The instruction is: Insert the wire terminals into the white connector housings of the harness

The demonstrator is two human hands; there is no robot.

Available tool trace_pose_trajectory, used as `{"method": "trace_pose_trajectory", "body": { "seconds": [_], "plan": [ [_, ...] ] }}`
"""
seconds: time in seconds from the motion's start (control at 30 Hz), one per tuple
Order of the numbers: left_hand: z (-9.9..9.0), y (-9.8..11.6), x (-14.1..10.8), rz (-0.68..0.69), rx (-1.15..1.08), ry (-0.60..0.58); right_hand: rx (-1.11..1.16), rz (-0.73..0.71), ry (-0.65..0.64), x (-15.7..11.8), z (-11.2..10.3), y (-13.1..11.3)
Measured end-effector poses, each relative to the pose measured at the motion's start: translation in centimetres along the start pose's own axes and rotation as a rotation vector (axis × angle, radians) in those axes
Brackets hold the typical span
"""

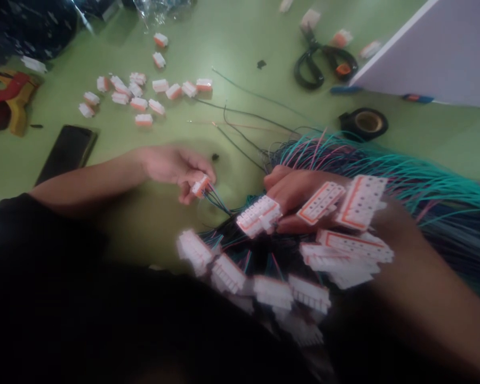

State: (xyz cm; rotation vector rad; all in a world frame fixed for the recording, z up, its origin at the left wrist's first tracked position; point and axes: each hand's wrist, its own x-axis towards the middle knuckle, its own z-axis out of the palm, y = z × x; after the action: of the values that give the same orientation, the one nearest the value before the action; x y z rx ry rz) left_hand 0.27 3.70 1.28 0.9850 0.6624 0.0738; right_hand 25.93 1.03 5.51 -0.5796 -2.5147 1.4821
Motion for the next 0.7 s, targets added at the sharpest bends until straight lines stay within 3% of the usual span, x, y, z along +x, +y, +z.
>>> {"method": "trace_pose_trajectory", "body": {
  "seconds": [0.27,0.43,0.7],
  "plan": [
    [-0.4,-0.5,0.0,0.099,0.030,0.001,-0.026,0.104,-0.012,0.1,0.0,-0.4],
    [-0.3,-0.5,0.0,0.175,-0.011,-0.043,-0.024,0.011,-0.001,0.0,0.2,-0.4],
    [1.8,-0.8,1.6,0.365,-0.340,0.145,-0.115,-0.046,-0.069,-0.4,-0.1,0.5]
  ]
}}
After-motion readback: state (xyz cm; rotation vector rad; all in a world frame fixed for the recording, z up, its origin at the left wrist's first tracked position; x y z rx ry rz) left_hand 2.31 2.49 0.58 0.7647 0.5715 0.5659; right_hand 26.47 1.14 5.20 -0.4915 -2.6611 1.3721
